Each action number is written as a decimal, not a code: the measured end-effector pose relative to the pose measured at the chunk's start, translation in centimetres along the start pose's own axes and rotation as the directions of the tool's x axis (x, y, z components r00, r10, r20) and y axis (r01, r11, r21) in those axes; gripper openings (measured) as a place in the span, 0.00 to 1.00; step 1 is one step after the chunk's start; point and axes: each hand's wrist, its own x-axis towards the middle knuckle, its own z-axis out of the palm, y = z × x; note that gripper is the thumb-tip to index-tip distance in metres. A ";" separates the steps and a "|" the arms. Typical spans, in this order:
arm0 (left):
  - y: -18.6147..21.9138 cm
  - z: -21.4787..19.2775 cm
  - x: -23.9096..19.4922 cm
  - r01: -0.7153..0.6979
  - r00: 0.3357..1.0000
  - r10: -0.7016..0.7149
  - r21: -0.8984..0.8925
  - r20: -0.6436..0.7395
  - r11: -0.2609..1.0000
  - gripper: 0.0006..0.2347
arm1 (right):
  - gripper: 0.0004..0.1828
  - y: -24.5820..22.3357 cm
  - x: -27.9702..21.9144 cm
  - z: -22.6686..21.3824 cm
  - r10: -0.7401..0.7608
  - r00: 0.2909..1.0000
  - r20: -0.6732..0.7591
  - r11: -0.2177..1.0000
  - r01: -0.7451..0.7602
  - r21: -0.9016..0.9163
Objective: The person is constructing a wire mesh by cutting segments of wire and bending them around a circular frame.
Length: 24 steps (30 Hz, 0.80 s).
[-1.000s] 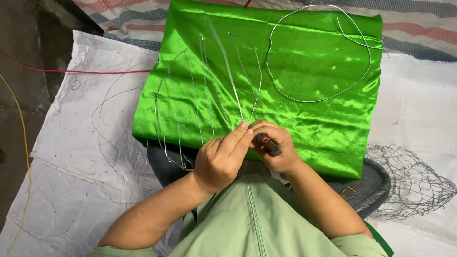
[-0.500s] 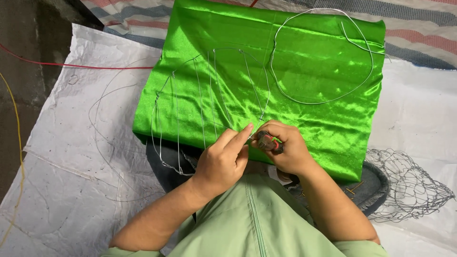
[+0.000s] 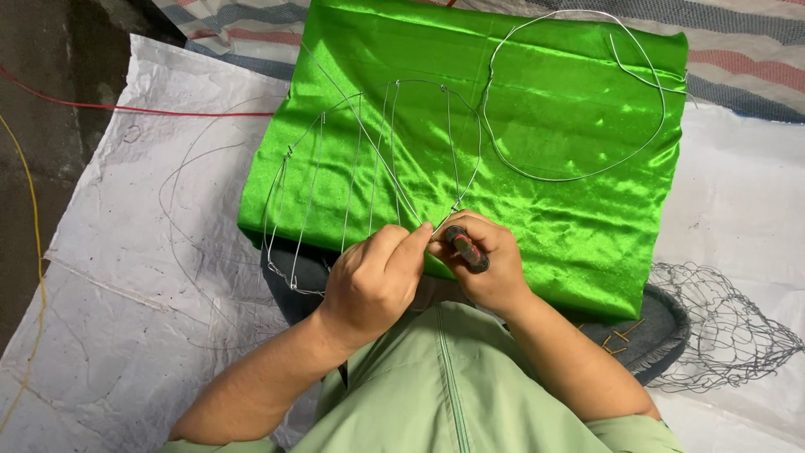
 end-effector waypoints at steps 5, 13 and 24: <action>0.2 -2.3 2.7 -0.072 0.997 0.072 0.029 -0.021 0.997 0.08 | 0.04 -1.9 1.0 0.5 -0.107 0.994 -0.011 0.994 0.107 0.035; 3.1 -9.7 8.0 -0.168 0.978 0.187 -0.182 0.090 0.969 0.11 | 0.09 -8.9 1.8 0.3 -0.258 0.966 -0.006 0.948 0.254 0.191; 5.7 -10.9 7.0 0.175 0.982 -0.185 -0.573 0.040 0.801 0.11 | 0.18 -19.3 -0.1 -1.1 -0.384 0.920 0.083 0.869 0.390 -0.305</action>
